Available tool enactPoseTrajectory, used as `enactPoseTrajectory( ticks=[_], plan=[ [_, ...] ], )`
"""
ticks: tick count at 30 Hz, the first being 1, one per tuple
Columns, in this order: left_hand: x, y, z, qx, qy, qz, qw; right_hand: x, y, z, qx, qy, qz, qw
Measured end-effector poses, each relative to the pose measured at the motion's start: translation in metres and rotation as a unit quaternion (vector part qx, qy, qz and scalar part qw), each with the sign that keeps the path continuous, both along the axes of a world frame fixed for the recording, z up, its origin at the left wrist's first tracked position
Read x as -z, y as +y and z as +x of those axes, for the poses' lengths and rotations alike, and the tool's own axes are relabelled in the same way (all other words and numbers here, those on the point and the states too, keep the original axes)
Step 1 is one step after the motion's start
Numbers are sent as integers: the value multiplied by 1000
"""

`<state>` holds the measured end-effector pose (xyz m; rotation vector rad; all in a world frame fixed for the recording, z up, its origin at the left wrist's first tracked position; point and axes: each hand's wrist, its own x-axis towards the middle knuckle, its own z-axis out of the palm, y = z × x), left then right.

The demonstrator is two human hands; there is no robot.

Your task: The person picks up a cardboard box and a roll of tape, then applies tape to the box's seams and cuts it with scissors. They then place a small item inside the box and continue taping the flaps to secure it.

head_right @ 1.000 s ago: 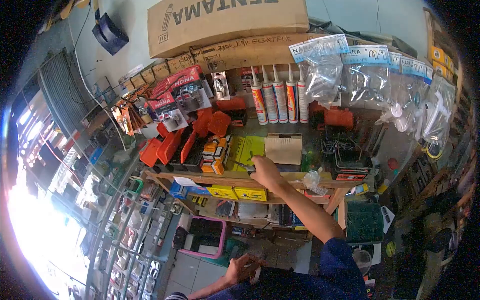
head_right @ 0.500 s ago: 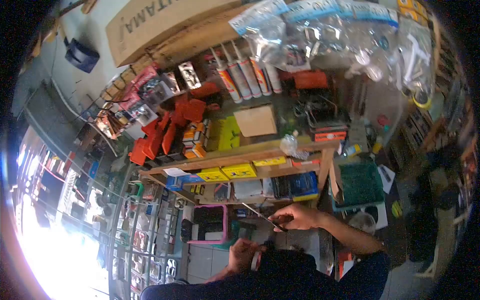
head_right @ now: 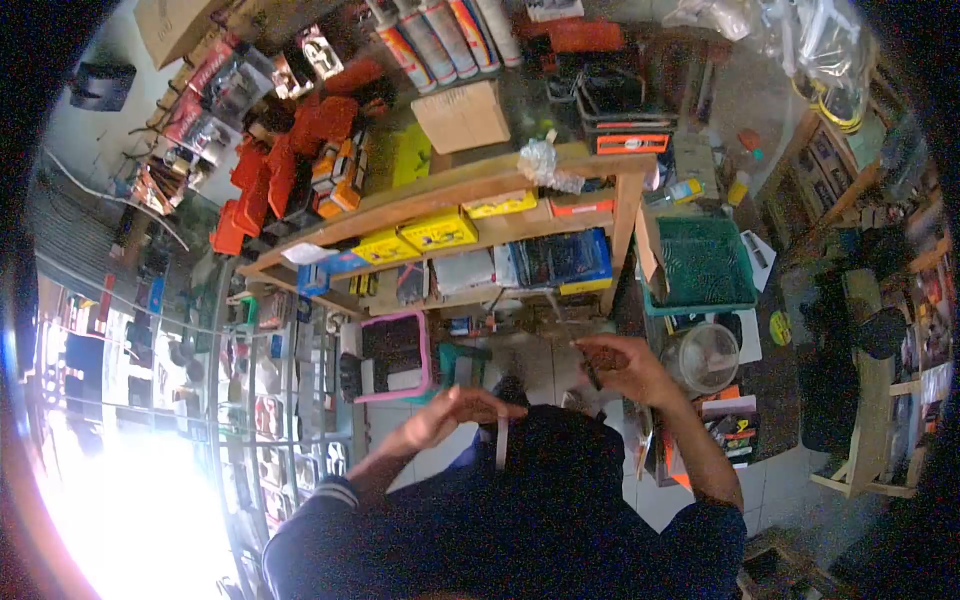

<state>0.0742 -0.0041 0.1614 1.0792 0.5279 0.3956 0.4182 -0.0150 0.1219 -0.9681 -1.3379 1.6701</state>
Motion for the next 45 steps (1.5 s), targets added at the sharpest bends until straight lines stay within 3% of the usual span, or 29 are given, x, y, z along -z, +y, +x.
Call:
enactPoseTrajectory(
  ticks=[4,6,8,10,12,16,22,45],
  plan=[
    [-17,24,-12,64,8,-103,993,-7,-4,9,26,-10,-29,999],
    [-16,31,-21,79,-35,-175,981,-11,-3,10,4,12,36,999],
    [-20,34,-22,88,-59,-210,972,-28,-2,13,-18,-57,22,998],
    [-21,35,-22,96,-83,-238,963,-45,3,8,-134,-168,159,964],
    [-22,34,-22,97,-109,-255,956,-50,0,3,-179,-176,178,952],
    [-18,30,-26,91,-126,-239,958,-60,-1,-9,-279,-163,195,926],
    [-18,27,-24,102,-134,-220,961,-68,4,-24,-346,-151,171,910],
    [-18,40,-1,169,-96,-220,956,-58,18,-37,-363,-155,208,895]
  ],
)
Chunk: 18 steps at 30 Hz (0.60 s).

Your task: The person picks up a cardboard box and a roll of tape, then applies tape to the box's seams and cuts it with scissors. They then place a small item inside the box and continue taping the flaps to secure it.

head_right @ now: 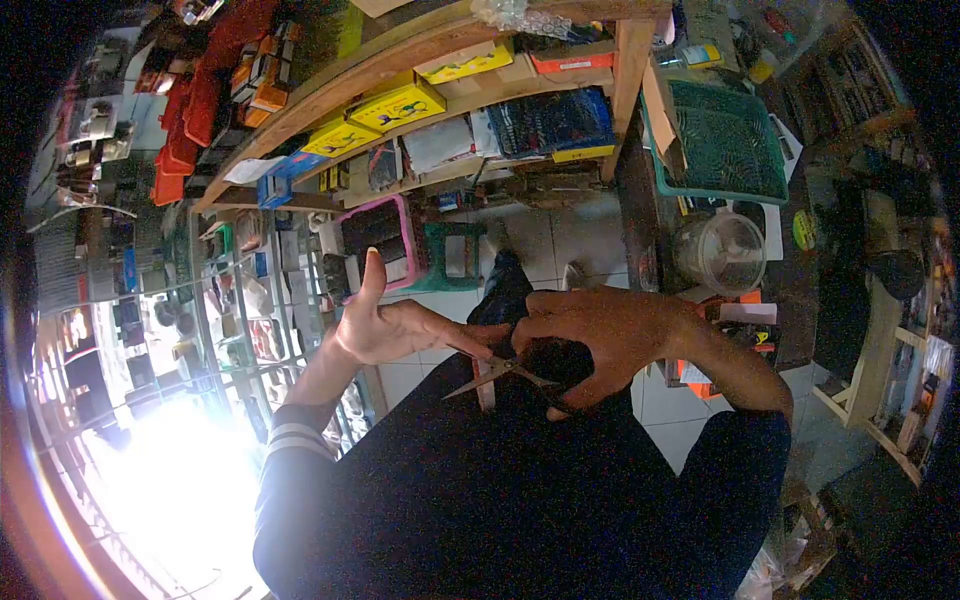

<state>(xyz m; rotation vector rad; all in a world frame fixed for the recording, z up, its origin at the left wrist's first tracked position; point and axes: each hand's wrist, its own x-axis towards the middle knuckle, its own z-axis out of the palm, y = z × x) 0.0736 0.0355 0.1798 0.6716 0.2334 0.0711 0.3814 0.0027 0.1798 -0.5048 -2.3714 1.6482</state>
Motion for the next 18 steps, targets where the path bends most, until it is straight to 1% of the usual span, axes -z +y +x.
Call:
enactPoseTrajectory(
  ticks=[7,18],
  plan=[
    [0,3,4,8,8,-6,1000,-7,4,3,-9,-31,-7,999],
    [2,6,10,10,-15,5,1000,-2,3,10,-4,-37,-35,999]
  ],
)
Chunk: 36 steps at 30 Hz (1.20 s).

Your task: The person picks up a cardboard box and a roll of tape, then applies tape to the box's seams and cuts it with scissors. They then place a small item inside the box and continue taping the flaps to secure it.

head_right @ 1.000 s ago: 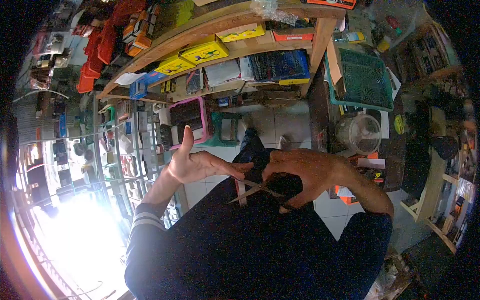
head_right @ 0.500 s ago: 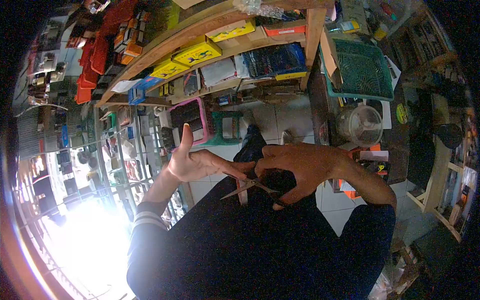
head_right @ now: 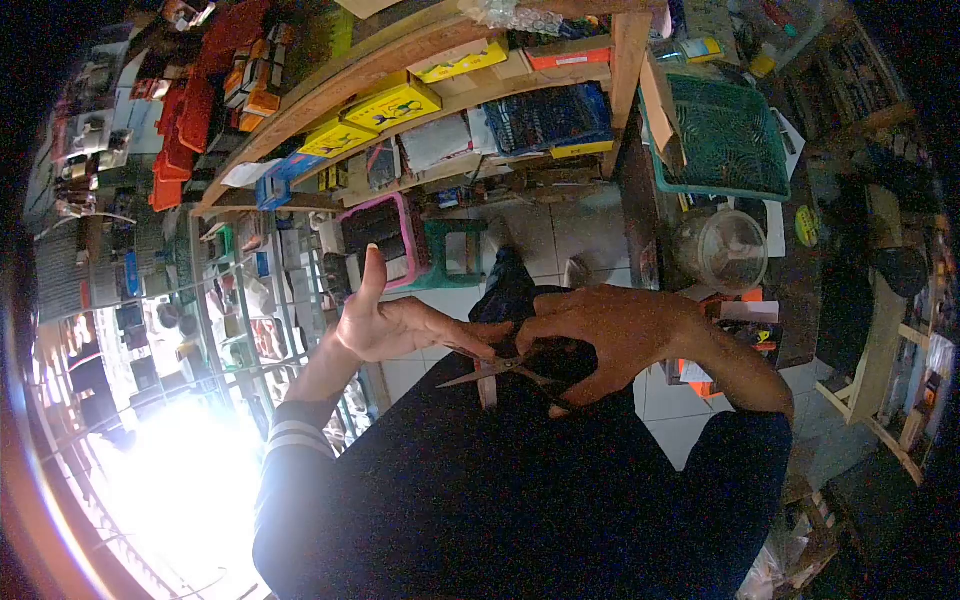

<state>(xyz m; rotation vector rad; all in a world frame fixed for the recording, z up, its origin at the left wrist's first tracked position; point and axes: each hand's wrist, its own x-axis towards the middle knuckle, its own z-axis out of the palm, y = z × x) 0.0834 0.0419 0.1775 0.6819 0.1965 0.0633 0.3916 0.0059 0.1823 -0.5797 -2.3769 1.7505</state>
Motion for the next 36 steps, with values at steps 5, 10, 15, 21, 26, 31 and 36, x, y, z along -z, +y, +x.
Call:
enactPoseTrajectory(
  ticks=[5,10,15,21,26,31,36],
  plan=[
    [0,0,2,4,7,-5,1000,3,-1,3,11,20,6,1000],
    [-2,-1,3,7,24,-9,1000,2,-2,5,0,-5,-15,1000],
    [4,-2,0,4,19,-2,1000,6,-5,6,13,38,-3,999],
    [-1,-3,-5,-18,23,-40,999,3,-4,3,7,19,-40,999],
    [1,-7,-6,-55,52,-67,995,-11,0,4,13,-24,-5,1000],
    [14,-19,-7,-109,75,-36,991,-14,8,10,56,-73,25,995],
    [33,-31,-14,-156,100,126,975,-46,44,5,168,-80,90,978]
  ],
)
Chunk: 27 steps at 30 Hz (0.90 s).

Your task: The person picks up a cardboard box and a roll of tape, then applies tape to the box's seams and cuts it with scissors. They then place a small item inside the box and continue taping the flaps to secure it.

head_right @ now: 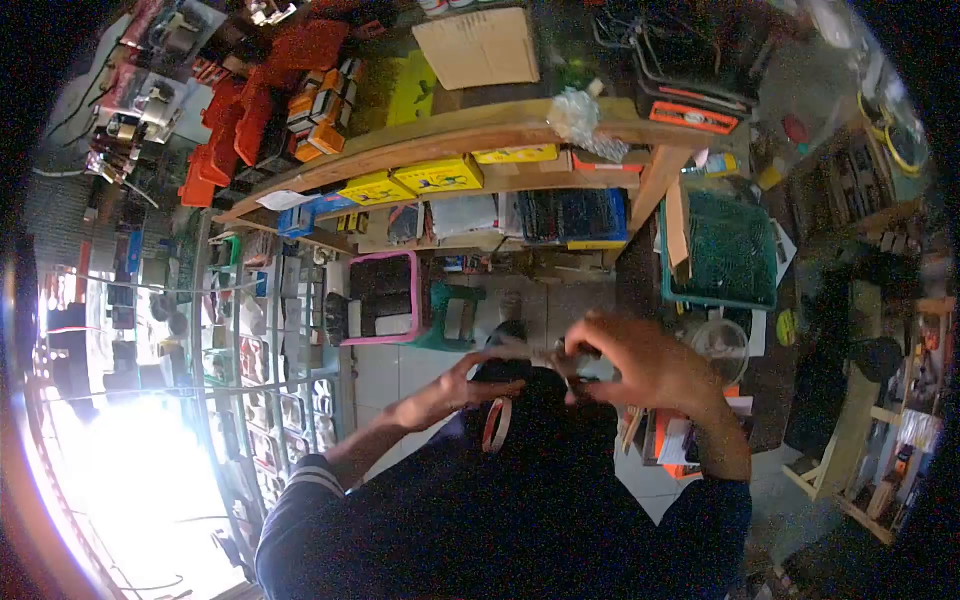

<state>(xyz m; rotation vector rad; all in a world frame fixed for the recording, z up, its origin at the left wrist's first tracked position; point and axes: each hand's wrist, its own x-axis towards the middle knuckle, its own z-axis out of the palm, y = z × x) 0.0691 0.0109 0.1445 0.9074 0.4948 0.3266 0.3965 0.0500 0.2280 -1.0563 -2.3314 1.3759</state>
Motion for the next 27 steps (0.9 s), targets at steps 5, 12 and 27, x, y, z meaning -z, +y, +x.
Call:
enactPoseTrajectory(
  ticks=[5,12,27],
  plan=[
    [2,-7,-2,26,128,266,955,-27,69,-37,147,72,62,985],
    [4,6,-19,-82,121,202,968,-17,195,-123,216,66,175,958],
    [-44,127,-76,-267,107,407,867,8,294,-219,226,-75,522,819]
  ],
)
